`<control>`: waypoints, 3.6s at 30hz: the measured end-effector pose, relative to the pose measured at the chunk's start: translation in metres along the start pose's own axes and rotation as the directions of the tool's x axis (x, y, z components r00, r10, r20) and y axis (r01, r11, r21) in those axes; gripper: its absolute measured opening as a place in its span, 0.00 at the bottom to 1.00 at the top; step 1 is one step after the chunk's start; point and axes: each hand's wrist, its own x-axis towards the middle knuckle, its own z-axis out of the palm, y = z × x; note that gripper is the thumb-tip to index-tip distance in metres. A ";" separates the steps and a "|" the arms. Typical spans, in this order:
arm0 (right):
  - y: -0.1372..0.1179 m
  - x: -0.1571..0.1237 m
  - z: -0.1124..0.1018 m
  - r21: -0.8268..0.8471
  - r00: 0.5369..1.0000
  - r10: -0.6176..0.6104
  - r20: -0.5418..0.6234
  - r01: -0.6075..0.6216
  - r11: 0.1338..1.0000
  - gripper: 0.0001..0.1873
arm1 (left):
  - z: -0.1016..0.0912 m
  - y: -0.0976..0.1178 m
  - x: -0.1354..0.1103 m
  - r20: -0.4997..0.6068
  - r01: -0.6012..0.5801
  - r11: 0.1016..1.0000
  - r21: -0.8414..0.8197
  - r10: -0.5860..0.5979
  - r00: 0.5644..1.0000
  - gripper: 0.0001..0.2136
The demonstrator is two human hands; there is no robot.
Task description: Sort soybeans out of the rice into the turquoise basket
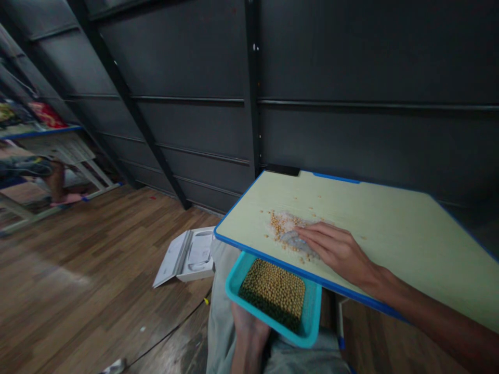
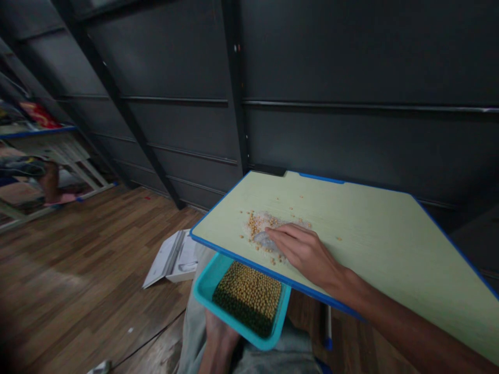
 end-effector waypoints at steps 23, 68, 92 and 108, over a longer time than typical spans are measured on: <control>-0.005 -0.004 0.003 0.090 0.999 -0.017 0.043 0.013 0.996 0.18 | 0.000 -0.001 -0.002 0.009 0.000 0.998 -0.058 0.001 1.000 0.16; -0.007 -0.005 0.002 0.115 0.998 -0.036 0.042 0.031 0.993 0.16 | -0.001 -0.002 -0.001 0.051 0.009 0.998 -0.070 -0.005 0.999 0.15; -0.009 -0.005 0.004 0.121 0.996 -0.046 0.079 0.036 0.992 0.17 | 0.001 -0.002 -0.001 0.011 -0.015 0.997 -0.078 0.016 1.000 0.17; -0.010 -0.005 0.004 0.139 0.997 -0.052 0.060 0.043 0.989 0.19 | 0.000 -0.003 0.000 -0.005 -0.025 0.997 -0.067 0.025 1.000 0.16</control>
